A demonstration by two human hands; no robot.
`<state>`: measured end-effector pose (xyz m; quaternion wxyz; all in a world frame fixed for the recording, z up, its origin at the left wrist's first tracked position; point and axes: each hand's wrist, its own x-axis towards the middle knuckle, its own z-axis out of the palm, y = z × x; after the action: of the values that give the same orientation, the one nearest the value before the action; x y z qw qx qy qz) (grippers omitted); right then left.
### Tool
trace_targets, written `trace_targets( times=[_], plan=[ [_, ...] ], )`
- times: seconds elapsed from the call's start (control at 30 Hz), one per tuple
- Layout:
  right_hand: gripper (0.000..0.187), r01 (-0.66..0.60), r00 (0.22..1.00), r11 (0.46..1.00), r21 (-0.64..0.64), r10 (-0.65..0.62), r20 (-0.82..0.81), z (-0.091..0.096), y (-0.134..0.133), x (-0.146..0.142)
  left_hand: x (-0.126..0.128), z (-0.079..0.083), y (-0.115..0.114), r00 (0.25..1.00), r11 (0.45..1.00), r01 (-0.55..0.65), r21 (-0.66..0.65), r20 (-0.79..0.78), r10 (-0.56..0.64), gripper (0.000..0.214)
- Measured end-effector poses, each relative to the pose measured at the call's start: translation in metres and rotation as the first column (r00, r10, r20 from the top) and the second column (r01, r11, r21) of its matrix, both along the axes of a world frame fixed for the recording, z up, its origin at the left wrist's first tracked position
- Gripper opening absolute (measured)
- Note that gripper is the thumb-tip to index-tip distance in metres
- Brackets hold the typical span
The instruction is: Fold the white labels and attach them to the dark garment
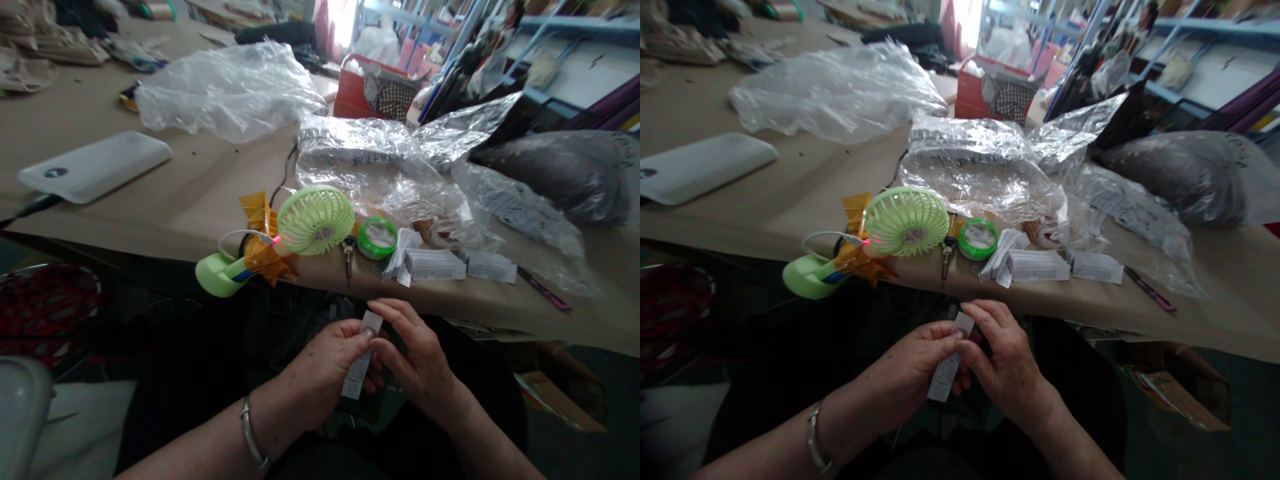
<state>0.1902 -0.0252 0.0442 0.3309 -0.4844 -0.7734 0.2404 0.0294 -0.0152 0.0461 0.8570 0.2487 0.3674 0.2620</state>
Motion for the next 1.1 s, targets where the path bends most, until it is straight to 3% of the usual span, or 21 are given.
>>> trace_targets(
  times=[0.1,0.2,0.3,0.43,0.53,0.63,0.83,0.97,1.1],
  plan=[
    [0.033,-0.009,0.998,0.998,0.055,0.006,0.061,0.000,-0.002,-0.004,-0.001,-0.003,-0.001,1.000,1.000,-0.004,0.007,0.021,0.004,0.019],
    [0.035,0.028,1.000,0.999,0.037,-0.028,-0.003,-0.002,-0.003,-0.006,-0.003,-0.005,-0.001,1.000,1.000,-0.007,0.021,0.017,0.007,0.020],
    [0.031,0.090,0.969,0.983,-0.161,-0.124,-0.215,-0.003,-0.002,-0.008,-0.004,-0.003,-0.001,0.999,0.997,-0.040,0.067,-0.025,0.041,0.024],
    [0.015,0.002,0.825,0.867,-0.499,-0.283,-0.489,-0.005,0.004,-0.017,-0.005,0.004,0.001,0.992,0.991,-0.072,0.109,-0.095,0.083,0.020],
    [0.018,-0.111,0.726,0.803,-0.585,-0.337,-0.600,-0.008,0.009,-0.026,-0.005,0.006,0.001,0.983,0.984,-0.091,0.155,-0.144,0.114,0.020],
    [0.020,-0.181,0.663,0.779,-0.601,-0.354,-0.659,-0.012,0.013,-0.033,-0.005,0.005,0.001,0.972,0.975,-0.099,0.200,-0.191,0.138,0.022],
    [0.019,-0.110,0.715,0.799,-0.591,-0.350,-0.606,-0.012,0.024,-0.039,-0.010,0.000,0.007,0.950,0.938,-0.123,0.325,-0.236,0.206,0.019],
    [0.013,0.039,0.794,0.883,-0.467,-0.311,-0.523,-0.011,0.032,-0.041,-0.017,-0.003,0.014,0.883,0.849,-0.106,0.517,-0.343,0.320,0.018],
    [0.011,0.094,0.834,0.913,-0.397,-0.290,-0.470,-0.010,0.035,-0.043,-0.022,-0.005,0.021,0.829,0.763,-0.079,0.642,-0.383,0.408,0.016]
  ],
)
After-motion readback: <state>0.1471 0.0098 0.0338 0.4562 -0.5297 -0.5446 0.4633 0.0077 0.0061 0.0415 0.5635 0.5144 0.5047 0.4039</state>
